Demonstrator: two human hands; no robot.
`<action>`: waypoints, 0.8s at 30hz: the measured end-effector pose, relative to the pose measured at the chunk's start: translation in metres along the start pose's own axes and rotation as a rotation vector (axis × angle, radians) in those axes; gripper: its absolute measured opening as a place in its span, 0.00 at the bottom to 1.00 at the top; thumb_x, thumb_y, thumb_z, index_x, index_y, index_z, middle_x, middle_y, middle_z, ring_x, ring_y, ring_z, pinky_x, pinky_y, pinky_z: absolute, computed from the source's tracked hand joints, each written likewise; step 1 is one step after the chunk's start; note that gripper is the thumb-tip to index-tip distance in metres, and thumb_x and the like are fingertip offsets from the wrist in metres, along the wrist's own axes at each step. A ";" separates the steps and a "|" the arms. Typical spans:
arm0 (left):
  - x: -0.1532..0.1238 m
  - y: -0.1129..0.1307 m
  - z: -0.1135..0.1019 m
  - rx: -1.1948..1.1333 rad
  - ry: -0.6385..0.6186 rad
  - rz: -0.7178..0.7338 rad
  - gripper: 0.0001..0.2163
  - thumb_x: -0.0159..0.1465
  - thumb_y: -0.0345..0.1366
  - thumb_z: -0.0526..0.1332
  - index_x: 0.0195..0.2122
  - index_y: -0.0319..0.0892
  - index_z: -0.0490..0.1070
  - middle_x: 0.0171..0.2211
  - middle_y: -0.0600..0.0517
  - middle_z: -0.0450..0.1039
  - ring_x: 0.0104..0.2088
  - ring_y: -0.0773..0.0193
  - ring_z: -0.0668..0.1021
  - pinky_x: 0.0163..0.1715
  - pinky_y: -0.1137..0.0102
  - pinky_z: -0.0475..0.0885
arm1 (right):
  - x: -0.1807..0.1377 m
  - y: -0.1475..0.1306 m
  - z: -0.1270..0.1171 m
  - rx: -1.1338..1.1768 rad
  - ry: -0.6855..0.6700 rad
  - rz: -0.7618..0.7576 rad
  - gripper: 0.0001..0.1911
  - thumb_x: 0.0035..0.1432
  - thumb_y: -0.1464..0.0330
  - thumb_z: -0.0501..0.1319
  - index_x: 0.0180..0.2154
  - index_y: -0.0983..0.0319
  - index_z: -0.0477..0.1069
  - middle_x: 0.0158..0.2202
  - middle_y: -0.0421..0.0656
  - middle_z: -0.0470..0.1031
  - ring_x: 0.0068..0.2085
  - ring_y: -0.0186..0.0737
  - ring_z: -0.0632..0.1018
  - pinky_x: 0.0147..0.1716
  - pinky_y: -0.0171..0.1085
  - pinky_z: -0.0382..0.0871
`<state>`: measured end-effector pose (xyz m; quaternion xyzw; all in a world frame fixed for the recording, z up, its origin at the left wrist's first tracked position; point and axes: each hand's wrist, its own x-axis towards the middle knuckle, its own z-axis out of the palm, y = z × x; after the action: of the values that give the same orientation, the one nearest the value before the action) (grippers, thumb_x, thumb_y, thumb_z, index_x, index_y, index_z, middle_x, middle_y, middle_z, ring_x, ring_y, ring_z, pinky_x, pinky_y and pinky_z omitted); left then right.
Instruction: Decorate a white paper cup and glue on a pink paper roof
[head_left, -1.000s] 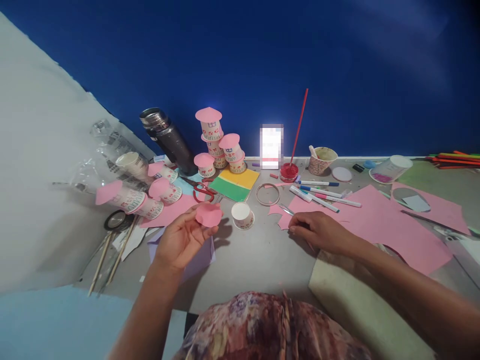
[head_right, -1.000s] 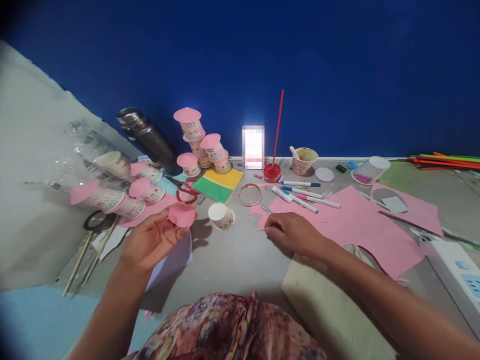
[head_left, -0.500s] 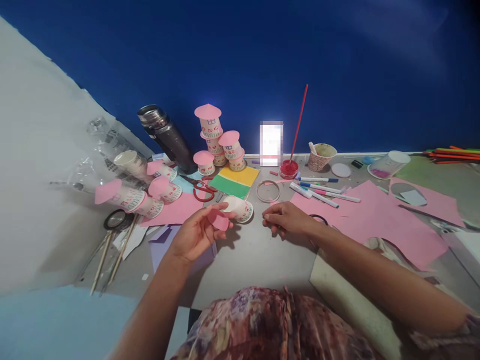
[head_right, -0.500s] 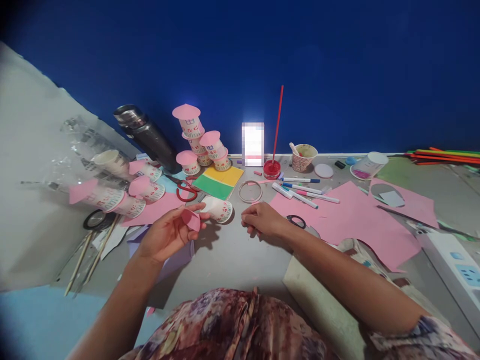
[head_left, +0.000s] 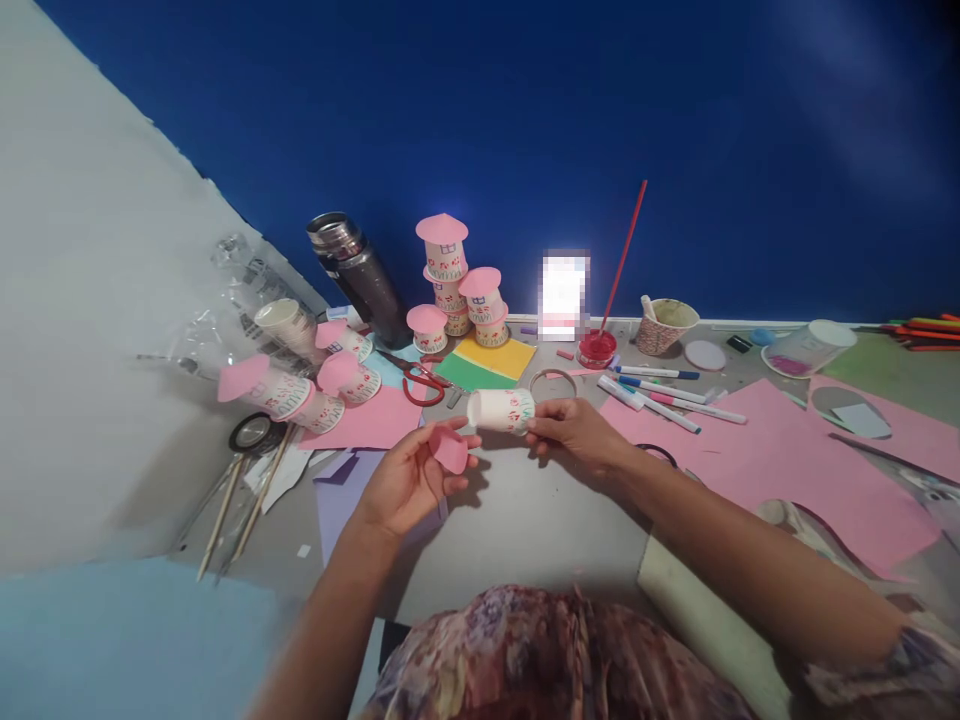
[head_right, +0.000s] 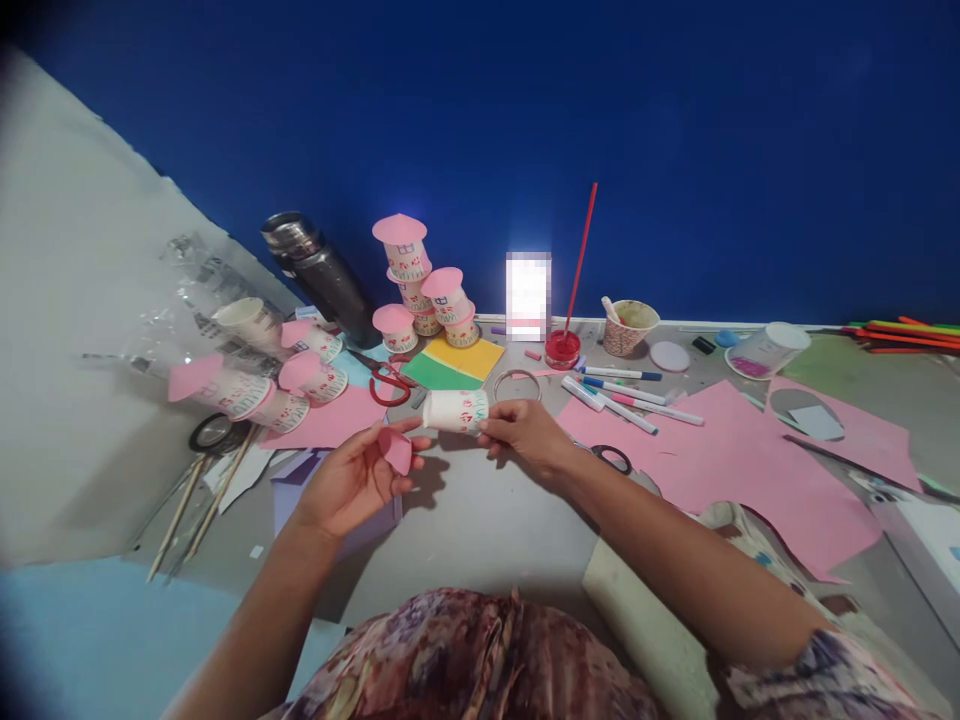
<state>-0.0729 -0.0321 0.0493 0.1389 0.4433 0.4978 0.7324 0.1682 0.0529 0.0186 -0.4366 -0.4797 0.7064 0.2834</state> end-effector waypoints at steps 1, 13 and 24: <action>0.002 -0.003 0.003 -0.007 0.005 0.004 0.14 0.72 0.36 0.59 0.51 0.35 0.78 0.43 0.38 0.85 0.36 0.54 0.87 0.32 0.64 0.84 | -0.006 -0.006 -0.007 -0.018 0.034 -0.022 0.17 0.48 0.57 0.76 0.27 0.63 0.76 0.26 0.43 0.81 0.23 0.33 0.76 0.21 0.33 0.74; 0.041 -0.067 0.046 0.228 -0.301 -0.148 0.16 0.67 0.45 0.68 0.39 0.33 0.78 0.30 0.38 0.82 0.28 0.52 0.86 0.25 0.67 0.80 | -0.099 -0.017 -0.067 -0.286 0.392 -0.204 0.21 0.53 0.50 0.73 0.24 0.60 0.76 0.22 0.41 0.76 0.21 0.35 0.73 0.18 0.35 0.68; 0.048 -0.074 0.080 -0.179 -0.014 0.187 0.14 0.73 0.47 0.61 0.43 0.41 0.76 0.44 0.46 0.81 0.47 0.55 0.83 0.48 0.59 0.80 | -0.112 0.008 -0.054 -0.327 0.471 -0.254 0.19 0.55 0.51 0.70 0.27 0.59 0.79 0.24 0.44 0.81 0.24 0.39 0.78 0.23 0.35 0.72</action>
<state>0.0402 -0.0070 0.0229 0.1173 0.3773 0.6005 0.6952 0.2671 -0.0184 0.0413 -0.5645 -0.5588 0.4581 0.3989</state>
